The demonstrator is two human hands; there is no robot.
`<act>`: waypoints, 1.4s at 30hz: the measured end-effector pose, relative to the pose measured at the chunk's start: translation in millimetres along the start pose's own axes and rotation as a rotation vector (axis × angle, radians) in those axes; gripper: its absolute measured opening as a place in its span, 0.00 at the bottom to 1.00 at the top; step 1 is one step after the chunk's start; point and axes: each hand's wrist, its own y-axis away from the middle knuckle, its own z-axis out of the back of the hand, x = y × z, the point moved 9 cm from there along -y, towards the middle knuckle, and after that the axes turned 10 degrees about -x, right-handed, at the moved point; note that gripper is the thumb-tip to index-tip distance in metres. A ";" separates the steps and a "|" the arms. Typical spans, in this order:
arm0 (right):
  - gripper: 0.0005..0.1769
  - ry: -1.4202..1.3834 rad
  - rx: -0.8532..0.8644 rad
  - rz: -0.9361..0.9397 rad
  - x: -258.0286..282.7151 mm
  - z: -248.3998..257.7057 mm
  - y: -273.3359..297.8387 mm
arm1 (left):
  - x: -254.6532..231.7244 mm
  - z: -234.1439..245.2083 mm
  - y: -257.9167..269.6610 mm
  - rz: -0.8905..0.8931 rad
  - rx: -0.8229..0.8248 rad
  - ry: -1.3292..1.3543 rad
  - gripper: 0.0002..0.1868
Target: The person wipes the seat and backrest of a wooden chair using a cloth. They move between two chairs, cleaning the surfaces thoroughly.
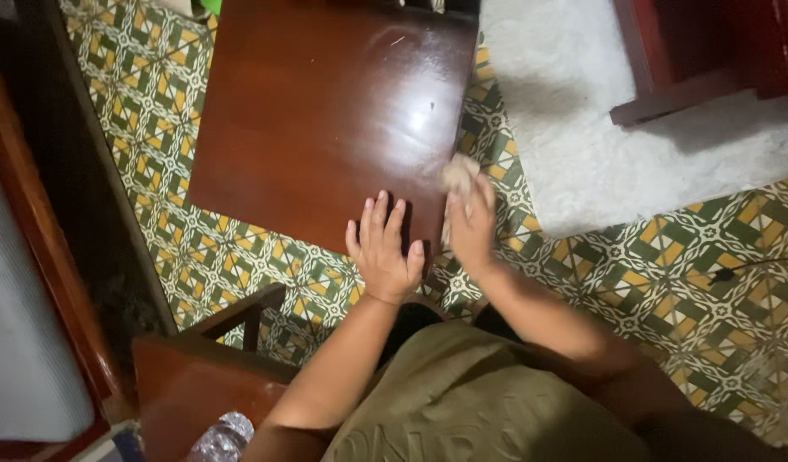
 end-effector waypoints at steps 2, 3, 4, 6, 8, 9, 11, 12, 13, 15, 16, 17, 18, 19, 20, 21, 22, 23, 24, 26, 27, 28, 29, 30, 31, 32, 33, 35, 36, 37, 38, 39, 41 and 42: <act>0.22 0.025 -0.009 0.000 4.3 -1.7 -4.7 | 0.1 2.8 -0.5 0.001 0.002 0.011 0.34; 0.23 0.031 0.003 -0.002 7.3 -0.3 -2.6 | 0.4 3.4 0.3 0.003 0.003 0.011 0.34; 0.23 0.036 0.015 -0.004 10.2 1.0 0.7 | 1.1 3.3 0.6 0.005 0.005 0.010 0.34; 0.24 -0.008 0.024 0.023 21.2 3.9 14.0 | 0.7 3.4 0.9 0.004 0.000 0.010 0.34; 0.24 -0.033 0.044 0.046 29.5 7.8 31.3 | 0.2 4.9 1.4 0.000 -0.013 0.007 0.34; 0.23 -0.036 0.064 0.052 31.9 9.4 41.4 | 0.6 5.1 1.4 0.001 -0.013 0.003 0.34; 0.23 -0.008 0.120 0.059 32.2 13.8 61.6 | 1.1 5.2 3.3 0.005 -0.013 -0.004 0.34; 0.23 0.022 0.156 0.059 30.7 16.8 71.6 | 1.3 4.6 4.5 0.008 -0.008 0.000 0.34; 0.23 0.051 0.192 0.061 29.0 18.5 79.3 | 2.3 3.9 3.4 0.009 -0.007 0.004 0.34; 0.26 0.035 0.278 0.068 26.5 21.4 92.2 | 2.6 5.3 3.0 0.009 -0.007 0.007 0.34; 0.27 0.028 0.319 0.074 24.2 23.1 96.2 | 2.4 6.0 2.8 0.008 -0.009 0.008 0.34; 0.27 0.070 0.363 0.132 23.9 25.6 99.7 | 2.1 6.5 3.1 0.008 -0.010 0.009 0.33; 0.27 0.112 0.406 0.191 22.8 28.9 102.2 | 1.9 6.4 3.4 0.011 -0.013 0.016 0.33; 0.28 0.153 0.449 0.247 21.0 31.0 104.3 | 2.4 6.4 3.8 0.015 -0.015 0.022 0.33; 0.28 0.171 0.514 0.297 18.0 30.5 104.9 | 3.0 6.5 4.2 0.018 -0.016 0.028 0.33; 0.29 0.191 0.578 0.345 15.1 30.3 104.2 | 3.1 7.1 4.9 0.020 -0.020 0.035 0.33; 0.30 0.211 0.642 0.394 13.6 29.4 103.9 | 3.3 7.4 5.2 0.022 -0.025 0.043 0.33; 0.30 0.210 0.665 0.421 14.0 33.1 100.7 | 3.2 7.6 6.3 0.026 -0.027 0.052 0.33; 0.29 0.209 0.688 0.448 15.6 36.6 96.0 | 3.7 7.4 6.5 0.023 -0.027 0.049 0.33; 0.29 0.218 0.720 0.468 22.6 39.5 91.1 | 4.7 6.5 6.2 0.020 -0.025 0.047 0.32; 0.30 0.224 0.729 0.459 26.8 38.8 90.8 | 5.1 6.3 6.7 0.021 -0.023 0.057 0.33; 0.30 0.231 0.738 0.450 31.3 38.6 90.1 | 5.7 6.1 7.1 0.023 -0.021 0.068 0.33; 0.28 0.238 0.765 0.447 36.2 38.0 90.0 | 6.7 6.5 7.4 0.024 -0.019 0.077 0.33; 0.27 0.246 0.793 0.444 41.1 37.7 89.8 | 7.3 7.7 7.9 0.029 -0.026 0.089 0.33; 0.25 0.253 0.818 0.443 45.4 36.7 88.9 | 7.3 8.4 7.6 0.031 -0.034 0.100 0.32; 0.26 0.266 0.845 0.458 49.4 35.9 87.9 | 7.4 9.0 7.3 0.033 -0.043 0.111 0.32; 0.26 0.281 0.874 0.475 51.8 35.5 85.9 | 7.8 8.3 6.8 0.039 -0.042 0.116 0.32; 0.25 0.285 0.904 0.484 53.8 35.1 85.7 | 9.8 8.9 6.1 0.053 -0.042 0.122 0.33; 0.24 0.275 0.907 0.477 53.3 38.5 84.8 | 10.7 8.6 5.0 0.064 -0.037 0.142 0.33; 0.24 0.266 0.912 0.468 51.7 43.0 85.2 | 10.9 8.2 4.1 0.078 -0.031 0.163 0.33; 0.25 0.130 0.902 0.272 46.0 49.0 84.8 | 12.3 10.0 3.7 0.093 -0.026 0.183 0.33; 0.26 -0.004 0.882 0.078 40.3 52.6 87.3 | 13.8 13.3 2.6 0.095 -0.015 0.227 0.33; 0.24 -0.122 0.844 -0.162 30.7 46.9 85.8 | 14.9 21.5 1.3 0.100 0.006 0.316 0.34; 0.21 -0.108 0.834 -0.205 29.6 37.6 79.8 | 16.9 28.0 0.9 0.115 -0.009 0.379 0.32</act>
